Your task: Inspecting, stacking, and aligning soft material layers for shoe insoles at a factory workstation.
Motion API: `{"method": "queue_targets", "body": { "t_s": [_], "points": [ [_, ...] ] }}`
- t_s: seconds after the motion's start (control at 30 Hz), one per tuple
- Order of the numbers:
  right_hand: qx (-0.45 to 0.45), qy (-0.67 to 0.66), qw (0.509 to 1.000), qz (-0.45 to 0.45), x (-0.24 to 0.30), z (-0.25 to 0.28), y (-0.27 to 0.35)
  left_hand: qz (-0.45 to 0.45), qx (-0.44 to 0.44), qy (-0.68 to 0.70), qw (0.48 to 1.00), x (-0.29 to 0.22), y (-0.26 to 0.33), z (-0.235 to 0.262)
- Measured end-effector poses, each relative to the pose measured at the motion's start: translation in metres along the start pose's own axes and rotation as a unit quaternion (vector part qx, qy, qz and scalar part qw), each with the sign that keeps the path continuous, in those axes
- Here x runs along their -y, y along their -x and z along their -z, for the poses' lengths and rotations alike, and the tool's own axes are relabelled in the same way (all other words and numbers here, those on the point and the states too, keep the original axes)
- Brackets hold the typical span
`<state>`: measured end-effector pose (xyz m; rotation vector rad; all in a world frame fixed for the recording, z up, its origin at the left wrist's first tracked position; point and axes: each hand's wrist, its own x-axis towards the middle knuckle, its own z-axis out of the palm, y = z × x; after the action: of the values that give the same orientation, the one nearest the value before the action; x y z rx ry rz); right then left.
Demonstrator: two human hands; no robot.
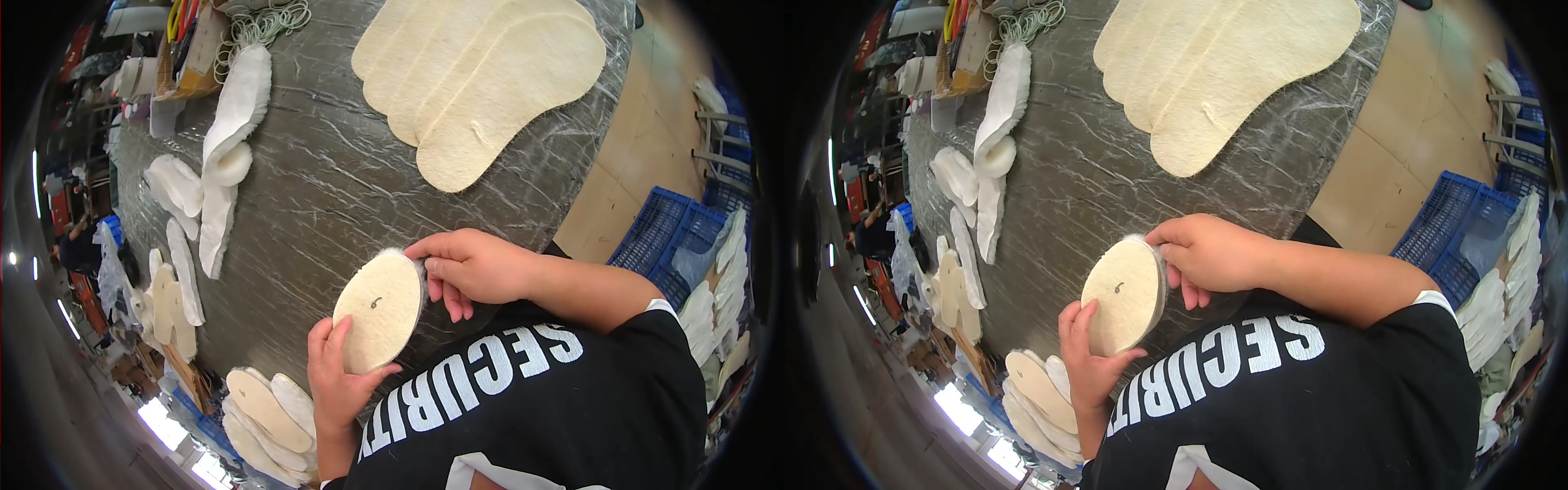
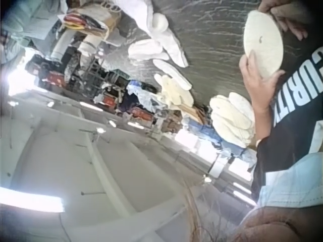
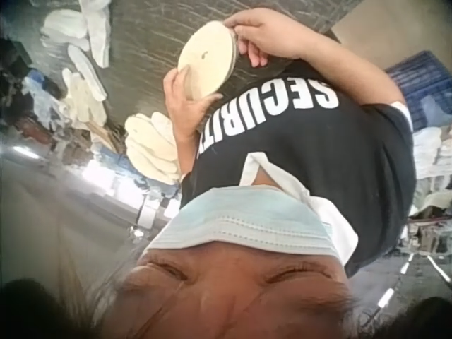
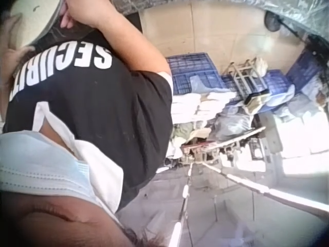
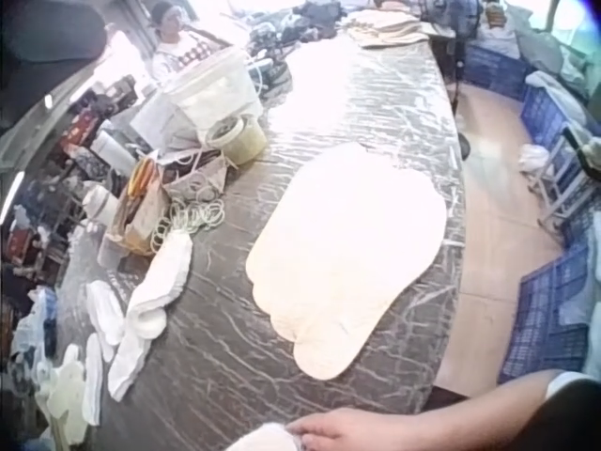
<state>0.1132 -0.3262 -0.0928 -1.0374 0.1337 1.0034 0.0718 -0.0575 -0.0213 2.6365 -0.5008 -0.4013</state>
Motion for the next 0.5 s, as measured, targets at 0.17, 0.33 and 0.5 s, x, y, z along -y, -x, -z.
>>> {"method": "queue_targets", "body": {
  "t_s": [0.17,0.33,0.5],
  "points": [
    [-0.001,0.0,1.0,-0.002,-0.0003,0.0001,-0.0001,0.005,0.005,0.003,1.0,0.0001,-0.0008,0.0002],
    [0.006,0.007,1.0,0.0,0.0016,0.0008,0.0005,0.005,0.008,-0.006,1.0,-0.0009,-0.002,0.001],
    [0.012,0.002,1.0,0.001,0.0007,0.0012,0.0002,0.004,0.014,-0.002,1.0,-0.001,-0.0033,0.0005]
  ]
}}
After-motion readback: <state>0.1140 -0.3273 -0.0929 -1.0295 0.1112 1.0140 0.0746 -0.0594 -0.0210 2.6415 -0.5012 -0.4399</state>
